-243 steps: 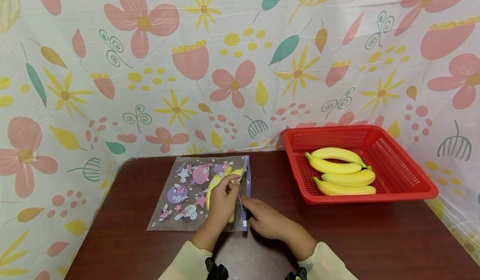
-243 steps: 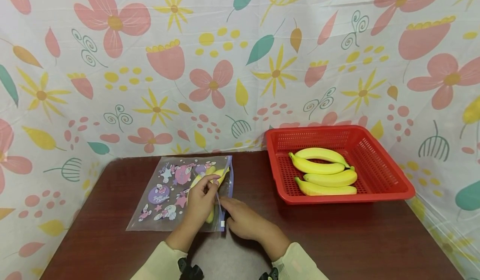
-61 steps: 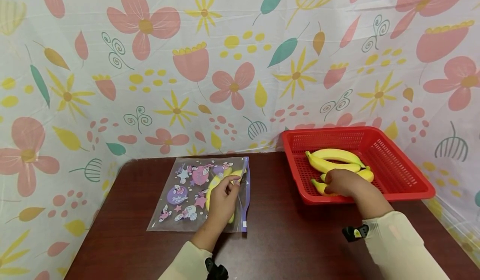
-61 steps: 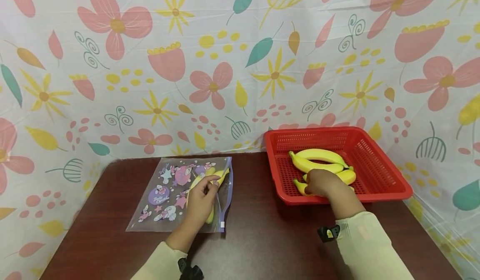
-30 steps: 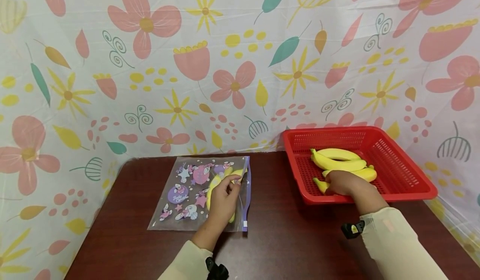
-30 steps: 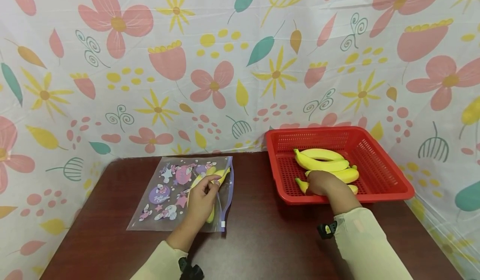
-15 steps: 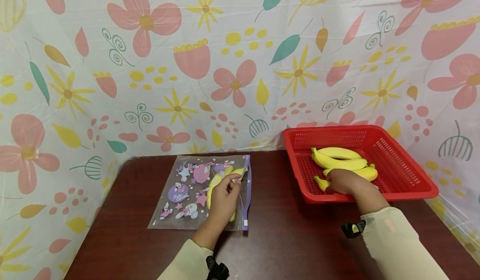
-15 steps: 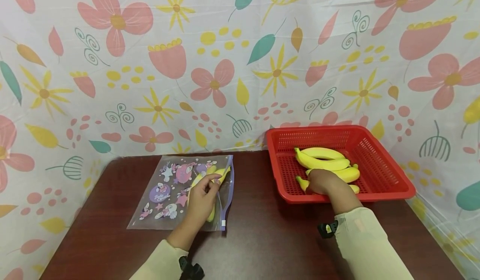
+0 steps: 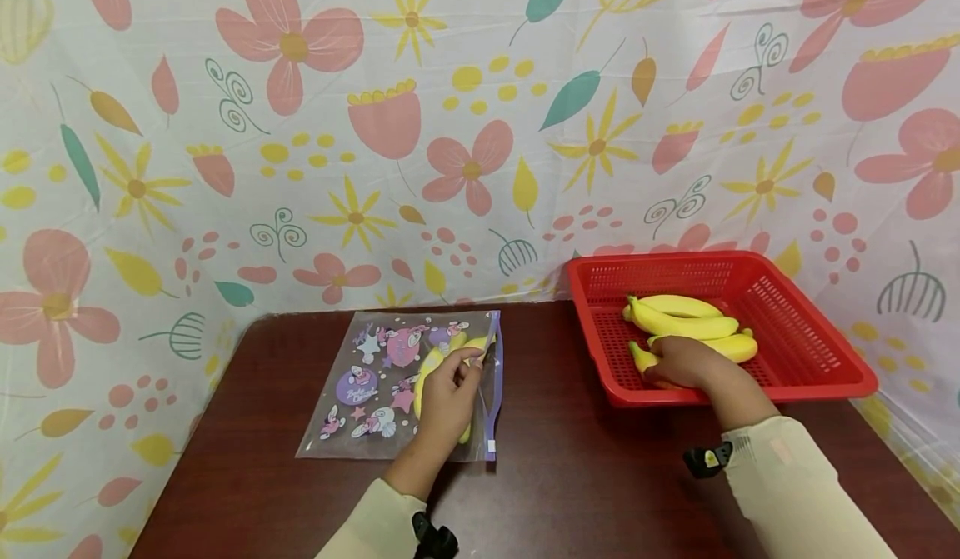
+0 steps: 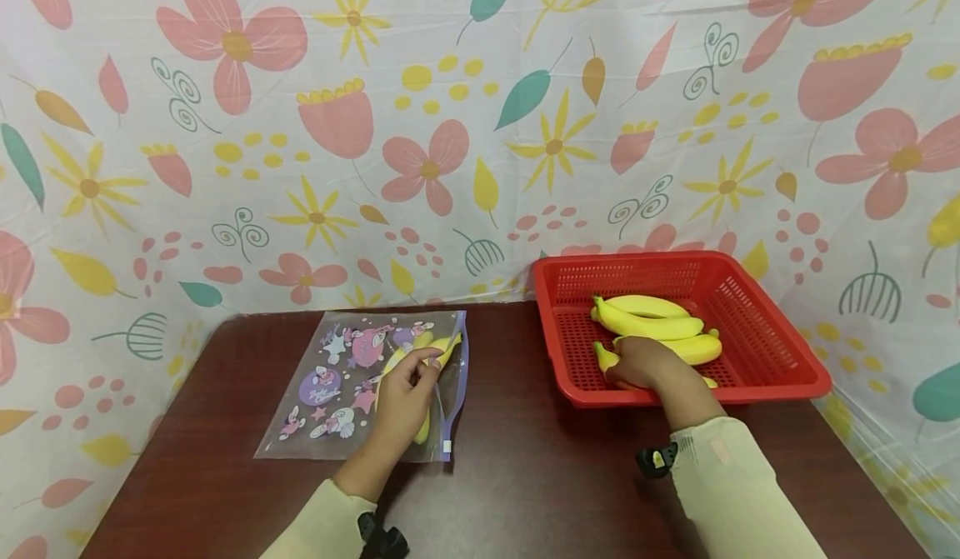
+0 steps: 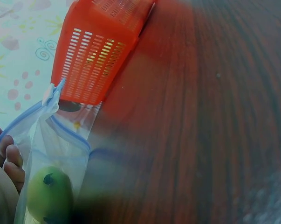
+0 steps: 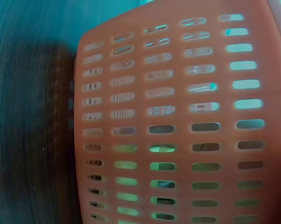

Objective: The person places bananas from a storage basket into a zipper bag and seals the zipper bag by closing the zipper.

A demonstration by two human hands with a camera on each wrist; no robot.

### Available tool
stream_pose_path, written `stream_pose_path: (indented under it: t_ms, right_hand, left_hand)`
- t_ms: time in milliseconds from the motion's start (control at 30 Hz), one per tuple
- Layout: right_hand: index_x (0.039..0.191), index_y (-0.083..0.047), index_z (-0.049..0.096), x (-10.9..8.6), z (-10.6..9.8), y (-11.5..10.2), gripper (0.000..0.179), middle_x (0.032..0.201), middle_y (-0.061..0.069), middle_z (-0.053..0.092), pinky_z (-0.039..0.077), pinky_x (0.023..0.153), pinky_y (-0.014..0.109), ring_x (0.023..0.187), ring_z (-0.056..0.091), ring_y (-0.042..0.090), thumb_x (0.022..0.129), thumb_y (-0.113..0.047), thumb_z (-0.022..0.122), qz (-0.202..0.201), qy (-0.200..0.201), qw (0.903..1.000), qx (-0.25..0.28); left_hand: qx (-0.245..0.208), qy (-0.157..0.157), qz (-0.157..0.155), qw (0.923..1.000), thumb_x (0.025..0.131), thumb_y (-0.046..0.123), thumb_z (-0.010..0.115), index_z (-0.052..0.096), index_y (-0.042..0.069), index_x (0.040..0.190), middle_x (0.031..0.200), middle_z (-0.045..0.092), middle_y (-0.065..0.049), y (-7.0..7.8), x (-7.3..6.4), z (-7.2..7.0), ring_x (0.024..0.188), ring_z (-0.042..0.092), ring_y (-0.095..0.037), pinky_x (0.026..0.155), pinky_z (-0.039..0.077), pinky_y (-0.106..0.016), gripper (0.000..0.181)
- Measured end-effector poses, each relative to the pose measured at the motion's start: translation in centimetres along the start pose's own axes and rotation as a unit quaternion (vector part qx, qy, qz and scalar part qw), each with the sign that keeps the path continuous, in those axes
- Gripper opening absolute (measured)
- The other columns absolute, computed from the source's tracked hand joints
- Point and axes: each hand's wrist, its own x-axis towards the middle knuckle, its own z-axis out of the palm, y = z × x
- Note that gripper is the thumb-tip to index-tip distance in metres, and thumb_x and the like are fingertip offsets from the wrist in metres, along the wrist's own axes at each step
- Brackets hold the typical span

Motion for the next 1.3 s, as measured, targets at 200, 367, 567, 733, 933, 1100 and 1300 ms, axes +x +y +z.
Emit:
stream_pose_path:
  t_ms: [200, 367, 567, 733, 933, 1100, 1300]
  right_hand:
    - [0.128, 0.001, 0.061, 0.26, 0.16, 0.09, 0.053, 0.108, 0.017, 0.068, 0.046, 0.089, 0.053, 0.095, 0.059, 0.031, 0.089, -0.034, 0.07, 0.009, 0.008, 0.9999, 0.007]
    - [0.136, 0.003, 0.056, 0.42, 0.15, 0.18, 0.063, 0.123, 0.025, 0.066, 0.045, 0.095, 0.06, 0.105, 0.061, 0.036, 0.092, -0.041, 0.066, 0.023, 0.023, 0.9994, 0.007]
    - [0.141, 0.003, 0.051, 0.5, 0.25, 0.27, 0.067, 0.133, 0.03, 0.06, 0.044, 0.099, 0.065, 0.117, 0.059, 0.043, 0.095, -0.044, 0.063, 0.023, 0.025, 0.9992, 0.02]
    - [0.147, 0.004, 0.044, 0.35, 0.18, 0.19, 0.072, 0.135, 0.032, 0.057, 0.043, 0.099, 0.067, 0.12, 0.057, 0.046, 0.096, -0.044, 0.061, 0.025, 0.027, 0.9989, 0.028]
    - [0.15, 0.009, 0.036, 0.33, 0.26, 0.04, 0.076, 0.141, 0.036, 0.051, 0.04, 0.102, 0.069, 0.128, 0.051, 0.052, 0.099, -0.043, 0.057, 0.009, 0.047, 0.9986, 0.023]
    - [0.149, 0.011, 0.036, 0.56, 0.34, 0.14, 0.076, 0.141, 0.037, 0.05, 0.04, 0.104, 0.068, 0.128, 0.051, 0.052, 0.1, -0.043, 0.056, -0.008, 0.066, 0.9975, 0.022]
    - [0.149, 0.011, 0.035, 0.78, 0.37, 0.22, 0.078, 0.141, 0.037, 0.049, 0.04, 0.104, 0.068, 0.126, 0.052, 0.05, 0.101, -0.048, 0.054, -0.007, 0.085, 0.996, 0.026]
  left_hand:
    - [-0.002, -0.003, -0.005, 1.0, 0.096, 0.016, 0.064, 0.076, 0.022, 0.108, 0.066, 0.05, 0.005, 0.12, -0.03, -0.04, 0.052, 0.041, -0.002, 0.047, 0.035, -0.019, 0.018]
    - [-0.004, -0.004, -0.008, 1.0, 0.096, 0.016, 0.064, 0.075, 0.025, 0.107, 0.066, 0.05, 0.005, 0.26, -0.02, -0.11, 0.051, 0.041, -0.002, 0.047, 0.034, -0.019, 0.018]
    - [-0.005, -0.006, -0.006, 1.0, 0.096, 0.016, 0.064, 0.075, 0.018, 0.11, 0.066, 0.05, 0.005, 0.27, 0.0, -0.14, 0.052, 0.041, -0.002, 0.047, 0.034, -0.019, 0.018]
    - [-0.005, -0.006, -0.006, 1.0, 0.097, 0.016, 0.064, 0.076, 0.021, 0.109, 0.066, 0.05, 0.005, 0.22, 0.01, -0.13, 0.052, 0.041, -0.002, 0.047, 0.035, -0.019, 0.017]
    - [-0.004, -0.005, -0.003, 1.0, 0.096, 0.016, 0.064, 0.076, 0.022, 0.108, 0.066, 0.05, 0.005, 0.23, 0.03, -0.17, 0.052, 0.041, -0.002, 0.048, 0.035, -0.02, 0.017]
    - [-0.007, -0.008, -0.005, 0.9999, 0.097, 0.016, 0.063, 0.075, 0.014, 0.111, 0.066, 0.05, 0.005, 0.25, 0.0, -0.2, 0.052, 0.041, -0.002, 0.047, 0.034, -0.02, 0.019]
    - [-0.006, -0.006, -0.007, 0.9999, 0.097, 0.016, 0.063, 0.075, 0.018, 0.11, 0.066, 0.051, 0.004, 0.3, -0.02, -0.22, 0.051, 0.04, -0.002, 0.046, 0.033, -0.019, 0.018]
